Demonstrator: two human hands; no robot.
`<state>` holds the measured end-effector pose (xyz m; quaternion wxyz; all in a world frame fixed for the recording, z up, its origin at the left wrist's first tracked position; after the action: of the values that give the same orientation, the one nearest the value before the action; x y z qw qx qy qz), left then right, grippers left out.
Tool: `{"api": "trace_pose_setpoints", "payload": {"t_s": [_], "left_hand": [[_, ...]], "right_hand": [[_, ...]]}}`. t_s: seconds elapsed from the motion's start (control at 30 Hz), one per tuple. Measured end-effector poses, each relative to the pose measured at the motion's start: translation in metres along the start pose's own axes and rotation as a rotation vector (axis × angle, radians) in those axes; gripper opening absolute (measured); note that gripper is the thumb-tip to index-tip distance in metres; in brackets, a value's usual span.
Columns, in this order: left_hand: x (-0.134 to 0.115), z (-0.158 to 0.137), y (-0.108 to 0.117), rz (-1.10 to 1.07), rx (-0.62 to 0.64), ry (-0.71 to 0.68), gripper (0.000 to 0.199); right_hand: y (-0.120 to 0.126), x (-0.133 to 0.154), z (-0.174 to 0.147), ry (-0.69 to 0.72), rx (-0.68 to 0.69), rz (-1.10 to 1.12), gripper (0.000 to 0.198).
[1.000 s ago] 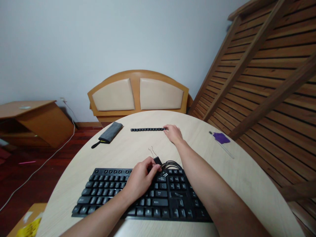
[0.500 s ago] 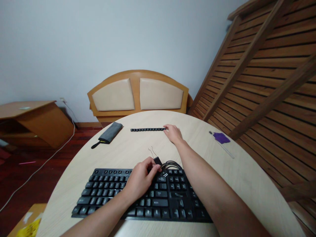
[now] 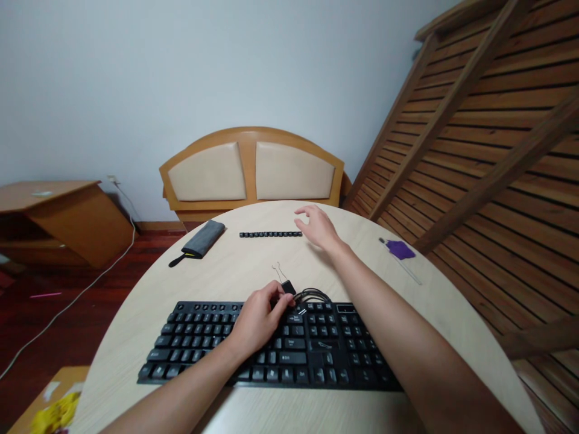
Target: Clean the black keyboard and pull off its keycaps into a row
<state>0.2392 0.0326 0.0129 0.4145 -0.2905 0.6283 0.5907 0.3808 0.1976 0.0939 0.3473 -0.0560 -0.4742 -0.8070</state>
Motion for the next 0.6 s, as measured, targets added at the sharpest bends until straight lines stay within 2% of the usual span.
{"api": "trace_pose_setpoints", "payload": {"t_s": [0.07,0.17,0.3,0.37,0.43,0.6], "left_hand": [[-0.001,0.0,0.0,-0.004,0.004,-0.013,0.025],[-0.003,0.0,0.001,0.012,-0.005,-0.036,0.027],[-0.004,-0.001,0.003,0.023,-0.021,-0.043,0.028],[-0.004,0.0,0.003,0.025,-0.019,-0.042,0.028],[-0.003,0.0,0.002,0.025,-0.013,-0.043,0.028],[-0.005,-0.002,0.002,0.057,0.0,-0.059,0.028]], "right_hand": [[0.01,0.02,-0.012,0.064,0.077,0.017,0.023],[0.022,0.04,-0.048,0.166,0.232,0.027,0.023],[0.027,0.053,-0.11,0.289,0.561,0.176,0.031],[0.029,0.054,-0.136,0.308,0.685,0.263,0.035],[0.031,0.051,-0.152,0.295,0.722,0.302,0.034],[0.027,0.045,-0.169,0.265,0.651,0.329,0.033]]}}
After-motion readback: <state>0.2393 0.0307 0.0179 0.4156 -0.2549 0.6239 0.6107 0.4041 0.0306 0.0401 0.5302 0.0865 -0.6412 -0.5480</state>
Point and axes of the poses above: each hand's wrist, its own z-axis towards the middle knuckle, its own y-axis out of the back of the hand, x = y × z, the point moved 8 cm from there along z, towards the middle knuckle, and after that the axes turned 6 degrees about y, right-handed, at the moved point
